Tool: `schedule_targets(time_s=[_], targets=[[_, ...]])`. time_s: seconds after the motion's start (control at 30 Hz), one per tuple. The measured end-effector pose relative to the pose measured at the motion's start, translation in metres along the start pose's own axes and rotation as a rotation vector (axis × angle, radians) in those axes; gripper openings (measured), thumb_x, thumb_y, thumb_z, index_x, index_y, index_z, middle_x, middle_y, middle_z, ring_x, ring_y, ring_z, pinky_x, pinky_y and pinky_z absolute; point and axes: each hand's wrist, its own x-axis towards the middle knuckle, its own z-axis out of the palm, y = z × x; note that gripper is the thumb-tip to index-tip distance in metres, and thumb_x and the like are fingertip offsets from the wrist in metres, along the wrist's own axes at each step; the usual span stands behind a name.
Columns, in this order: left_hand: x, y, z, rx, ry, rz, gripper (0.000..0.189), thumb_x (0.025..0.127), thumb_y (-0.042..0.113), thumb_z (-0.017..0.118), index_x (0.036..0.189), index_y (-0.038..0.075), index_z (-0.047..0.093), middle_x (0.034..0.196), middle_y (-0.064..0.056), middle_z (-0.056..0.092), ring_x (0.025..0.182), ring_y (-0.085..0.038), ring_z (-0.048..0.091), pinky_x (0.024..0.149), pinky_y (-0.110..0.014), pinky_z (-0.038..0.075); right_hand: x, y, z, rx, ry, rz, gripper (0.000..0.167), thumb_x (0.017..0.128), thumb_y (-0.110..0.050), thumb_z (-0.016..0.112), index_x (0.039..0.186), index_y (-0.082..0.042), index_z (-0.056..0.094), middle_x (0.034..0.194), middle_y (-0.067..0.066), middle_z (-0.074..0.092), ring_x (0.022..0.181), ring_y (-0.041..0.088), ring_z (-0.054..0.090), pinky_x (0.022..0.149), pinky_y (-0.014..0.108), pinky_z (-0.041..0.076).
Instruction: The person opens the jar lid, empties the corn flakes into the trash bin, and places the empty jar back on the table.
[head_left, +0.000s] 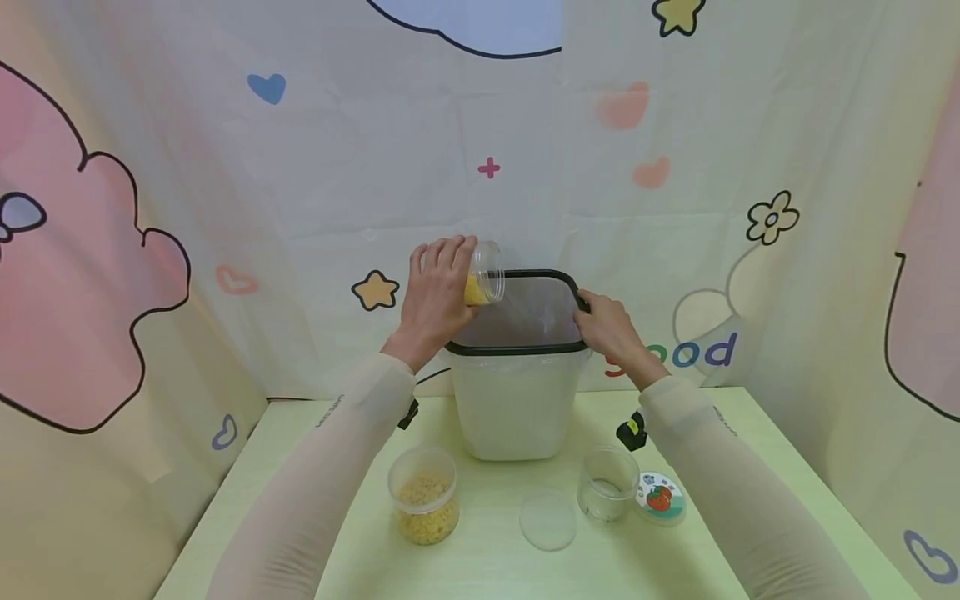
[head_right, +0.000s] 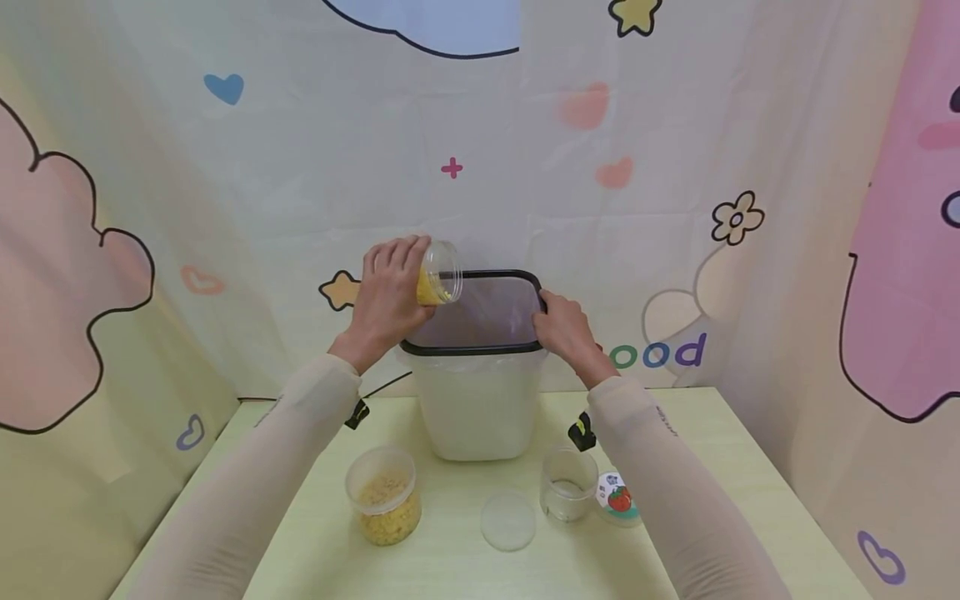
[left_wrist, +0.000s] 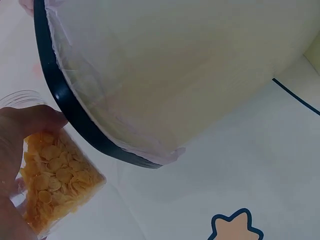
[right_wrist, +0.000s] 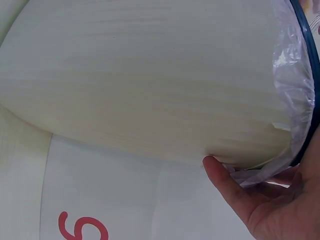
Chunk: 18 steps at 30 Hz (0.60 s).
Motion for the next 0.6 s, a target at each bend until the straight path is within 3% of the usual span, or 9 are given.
schedule_targets(time_s=[0.6], targets=[[0.003,-0.0014,0.0051,0.094,-0.034,0.043,0.084,0.075,0.023,0.081,0.145,0.014,0.036,0.146,-0.008,0.046,0.135,-0.029,0.039,0.117,-0.05,0.027,-0.001,-0.0001,-0.0002,0.006,0.0,-0.011,0.056,0.1,-0.02,0.036,0.152,0.0,0.03,0.151,0.025,0.041,0.12,0.038,0.052,0.098,0.048,0.047]])
